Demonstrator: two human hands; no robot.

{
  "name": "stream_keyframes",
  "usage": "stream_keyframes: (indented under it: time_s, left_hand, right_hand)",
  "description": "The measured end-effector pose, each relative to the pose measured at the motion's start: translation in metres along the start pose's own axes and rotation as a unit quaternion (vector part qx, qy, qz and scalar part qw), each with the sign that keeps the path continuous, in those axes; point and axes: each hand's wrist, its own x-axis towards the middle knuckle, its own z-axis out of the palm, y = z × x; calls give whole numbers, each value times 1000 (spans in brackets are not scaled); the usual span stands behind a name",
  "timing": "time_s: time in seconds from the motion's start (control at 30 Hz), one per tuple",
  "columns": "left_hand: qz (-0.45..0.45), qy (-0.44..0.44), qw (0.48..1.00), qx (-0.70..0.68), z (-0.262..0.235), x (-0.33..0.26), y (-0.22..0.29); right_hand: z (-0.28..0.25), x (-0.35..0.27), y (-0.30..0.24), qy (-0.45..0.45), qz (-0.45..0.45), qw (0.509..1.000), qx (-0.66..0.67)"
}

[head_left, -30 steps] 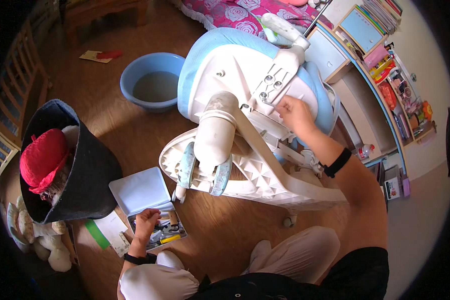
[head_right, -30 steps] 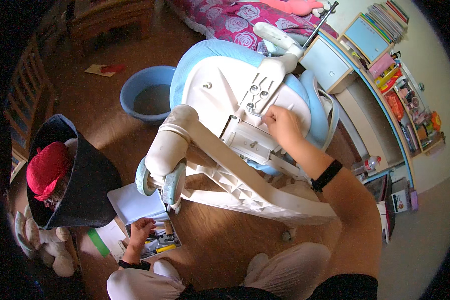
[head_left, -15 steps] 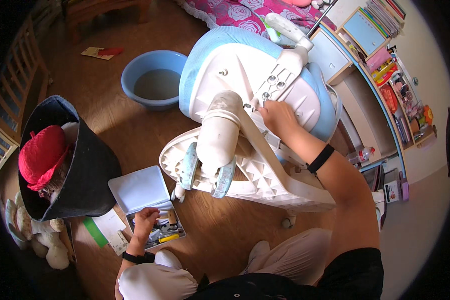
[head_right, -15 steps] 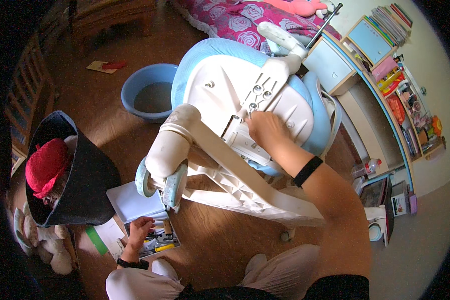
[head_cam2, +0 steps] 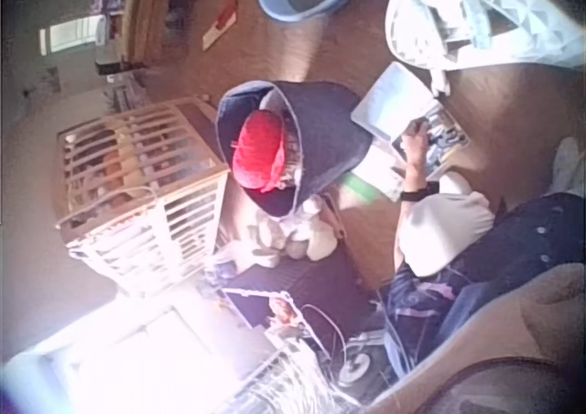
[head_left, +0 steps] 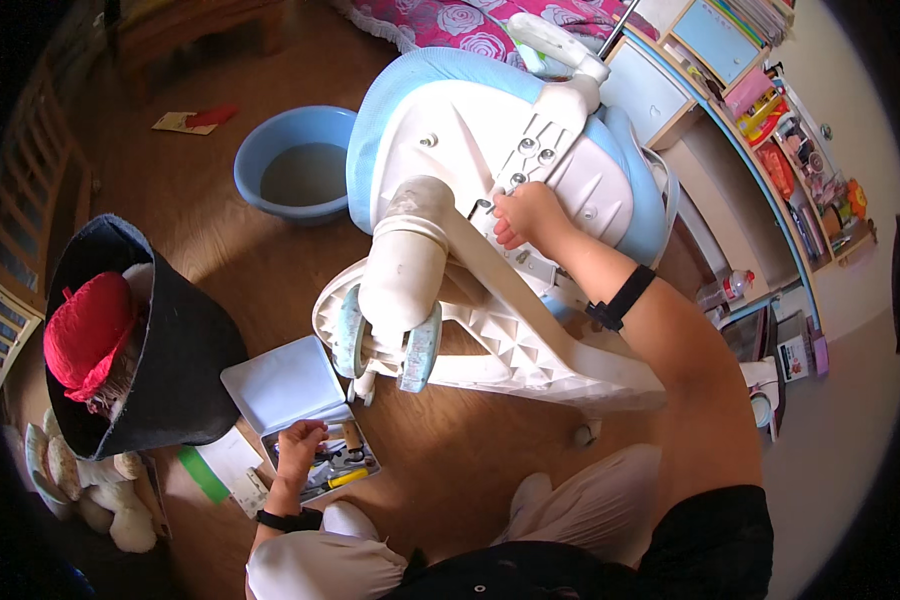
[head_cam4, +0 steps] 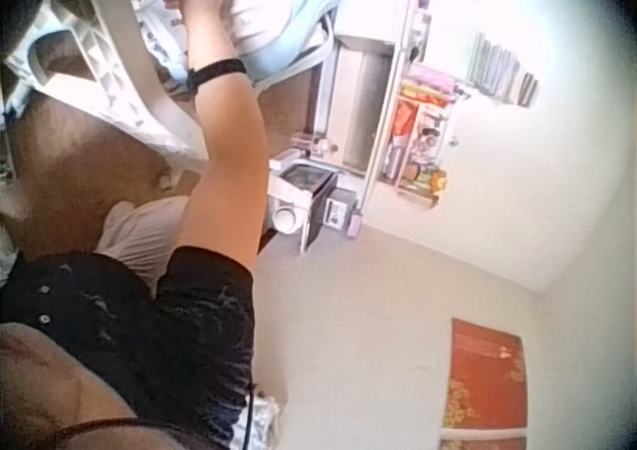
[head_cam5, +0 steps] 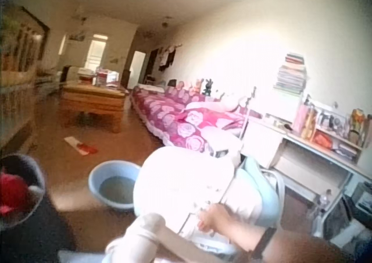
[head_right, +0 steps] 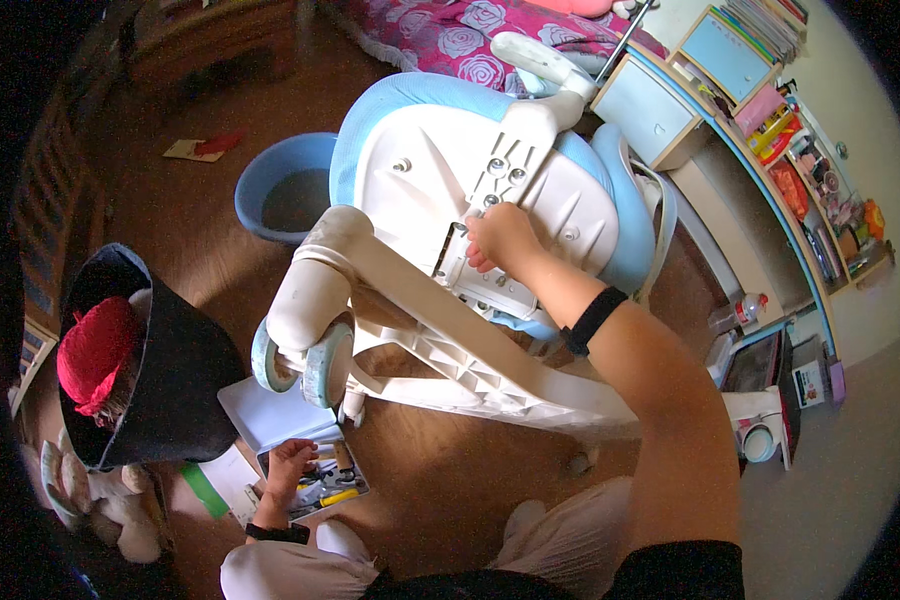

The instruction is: The person opens a plastic toolkit, selects a screw and a screwdriver, and inserts the screw into the frame of a high chair before tightening it.

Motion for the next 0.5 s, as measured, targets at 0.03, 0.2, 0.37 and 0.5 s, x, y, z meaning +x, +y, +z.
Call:
stream_keyframes:
  time_s: [0.03,0.2,0.37,0.5]
  left_hand:
    - [0,-2,1000,-3,0,1,1]
    - [-12,12,1000,18,1,-1,3]
    - [0,9,1000,25,2,0,0]
    - [-4,8,1000,19,1,1,-2]
  right_hand:
    - [-1,-1,0,2,1,1000,3]
    - [0,-8,-4,-23,25,993,111]
    - [1,-14,-1,-31,22,988,150]
    - [8,-19,-7,-25,26,978,204]
